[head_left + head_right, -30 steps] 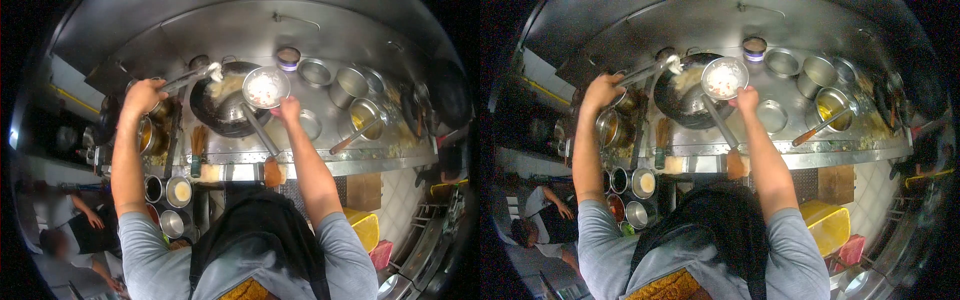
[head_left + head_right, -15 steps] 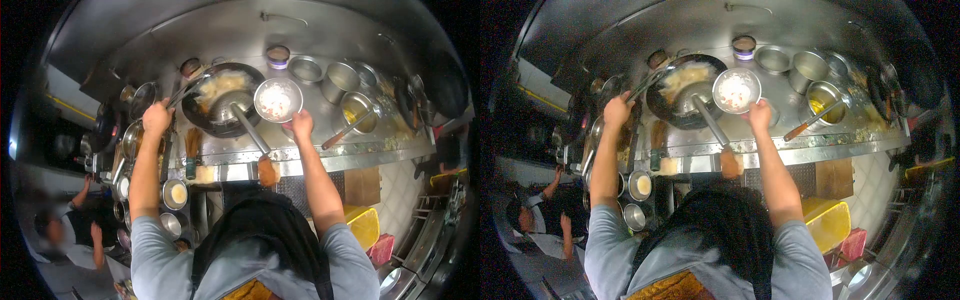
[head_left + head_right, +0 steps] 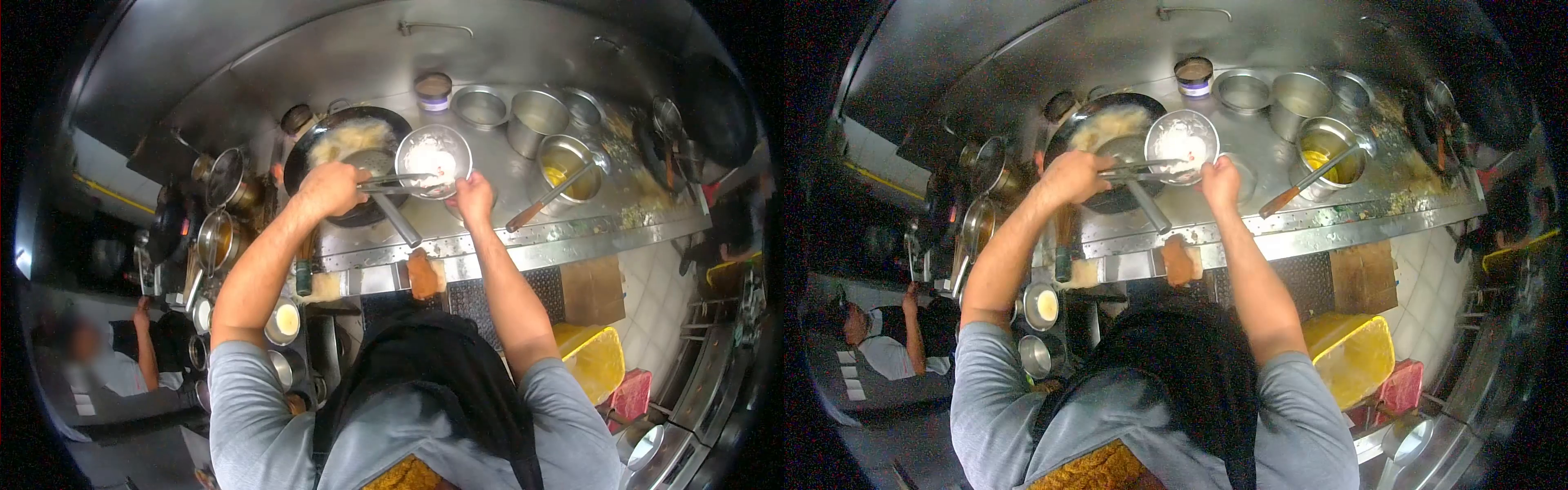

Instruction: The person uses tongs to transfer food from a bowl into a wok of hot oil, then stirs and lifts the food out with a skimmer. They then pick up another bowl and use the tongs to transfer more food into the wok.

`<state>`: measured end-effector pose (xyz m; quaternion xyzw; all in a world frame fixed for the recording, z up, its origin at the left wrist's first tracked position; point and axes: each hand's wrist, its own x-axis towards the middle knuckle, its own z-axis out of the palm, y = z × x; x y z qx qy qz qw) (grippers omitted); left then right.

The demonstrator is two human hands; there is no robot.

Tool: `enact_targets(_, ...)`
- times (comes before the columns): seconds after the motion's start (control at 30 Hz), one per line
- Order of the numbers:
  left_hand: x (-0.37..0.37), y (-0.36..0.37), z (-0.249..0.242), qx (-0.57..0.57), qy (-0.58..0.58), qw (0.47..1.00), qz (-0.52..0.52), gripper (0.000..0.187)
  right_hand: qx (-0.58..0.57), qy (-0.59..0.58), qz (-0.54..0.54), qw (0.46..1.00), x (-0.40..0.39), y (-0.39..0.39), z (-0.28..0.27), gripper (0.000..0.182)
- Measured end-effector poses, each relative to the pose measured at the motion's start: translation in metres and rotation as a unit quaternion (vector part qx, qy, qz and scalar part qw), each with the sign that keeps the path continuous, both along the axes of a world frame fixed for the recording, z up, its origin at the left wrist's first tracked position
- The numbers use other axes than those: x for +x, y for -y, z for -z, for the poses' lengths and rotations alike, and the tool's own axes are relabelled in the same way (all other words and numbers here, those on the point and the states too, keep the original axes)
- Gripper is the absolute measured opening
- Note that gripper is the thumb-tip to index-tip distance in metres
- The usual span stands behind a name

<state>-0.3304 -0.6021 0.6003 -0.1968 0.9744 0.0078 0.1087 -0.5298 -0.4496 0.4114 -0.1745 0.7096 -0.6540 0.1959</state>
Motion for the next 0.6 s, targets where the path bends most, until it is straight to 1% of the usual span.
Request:
enact_targets(0.03,0.002,-0.004,-0.007,-0.010,0.017,1.000,0.003,0.042,-0.042,0.040,0.001,0.998,0.001,-0.001,-0.001,0.012)
enact_targets(0.1,0.005,-0.003,-0.015,-0.020,0.033,0.999,0.005,0.040,-0.029,0.051,0.005,0.998,0.000,0.002,0.002,0.012)
enact_targets(0.2,0.017,0.018,-0.023,-0.038,0.005,0.999,-0.004,0.040,-0.012,0.077,0.005,0.997,0.003,0.013,0.004,0.013)
enact_targets(0.27,0.025,0.030,-0.036,-0.043,-0.043,0.998,-0.023,0.041,-0.009,0.091,0.000,0.996,0.005,0.024,0.004,0.015)
enact_targets(0.3,0.029,0.036,-0.044,-0.044,-0.045,0.998,-0.027,0.041,-0.031,0.111,-0.009,0.993,0.006,0.031,0.003,0.015)
enact_targets(0.33,0.032,0.039,-0.056,-0.037,-0.042,0.997,-0.053,0.042,-0.051,0.131,-0.018,0.990,0.008,0.037,0.004,0.016)
enact_targets(0.4,0.049,0.066,-0.060,-0.051,-0.108,0.992,-0.051,0.043,-0.035,0.127,-0.029,0.991,0.008,0.054,0.006,0.016)
enact_targets(0.43,0.054,0.063,-0.076,-0.038,-0.095,0.990,-0.098,0.041,-0.021,0.123,-0.037,0.992,0.009,0.063,0.004,0.016)
enact_targets(0.47,0.061,0.075,-0.080,-0.031,-0.106,0.987,-0.115,0.043,-0.019,0.123,-0.041,0.991,0.009,0.070,0.001,0.016)
enact_targets(0.57,0.087,0.119,-0.076,-0.011,-0.119,0.977,-0.178,0.047,-0.009,0.110,-0.035,0.993,0.009,0.090,-0.003,0.017)
enact_targets(0.6,0.095,0.137,-0.067,-0.009,-0.119,0.976,-0.182,0.047,0.006,0.078,-0.033,0.996,0.006,0.094,-0.003,0.017)
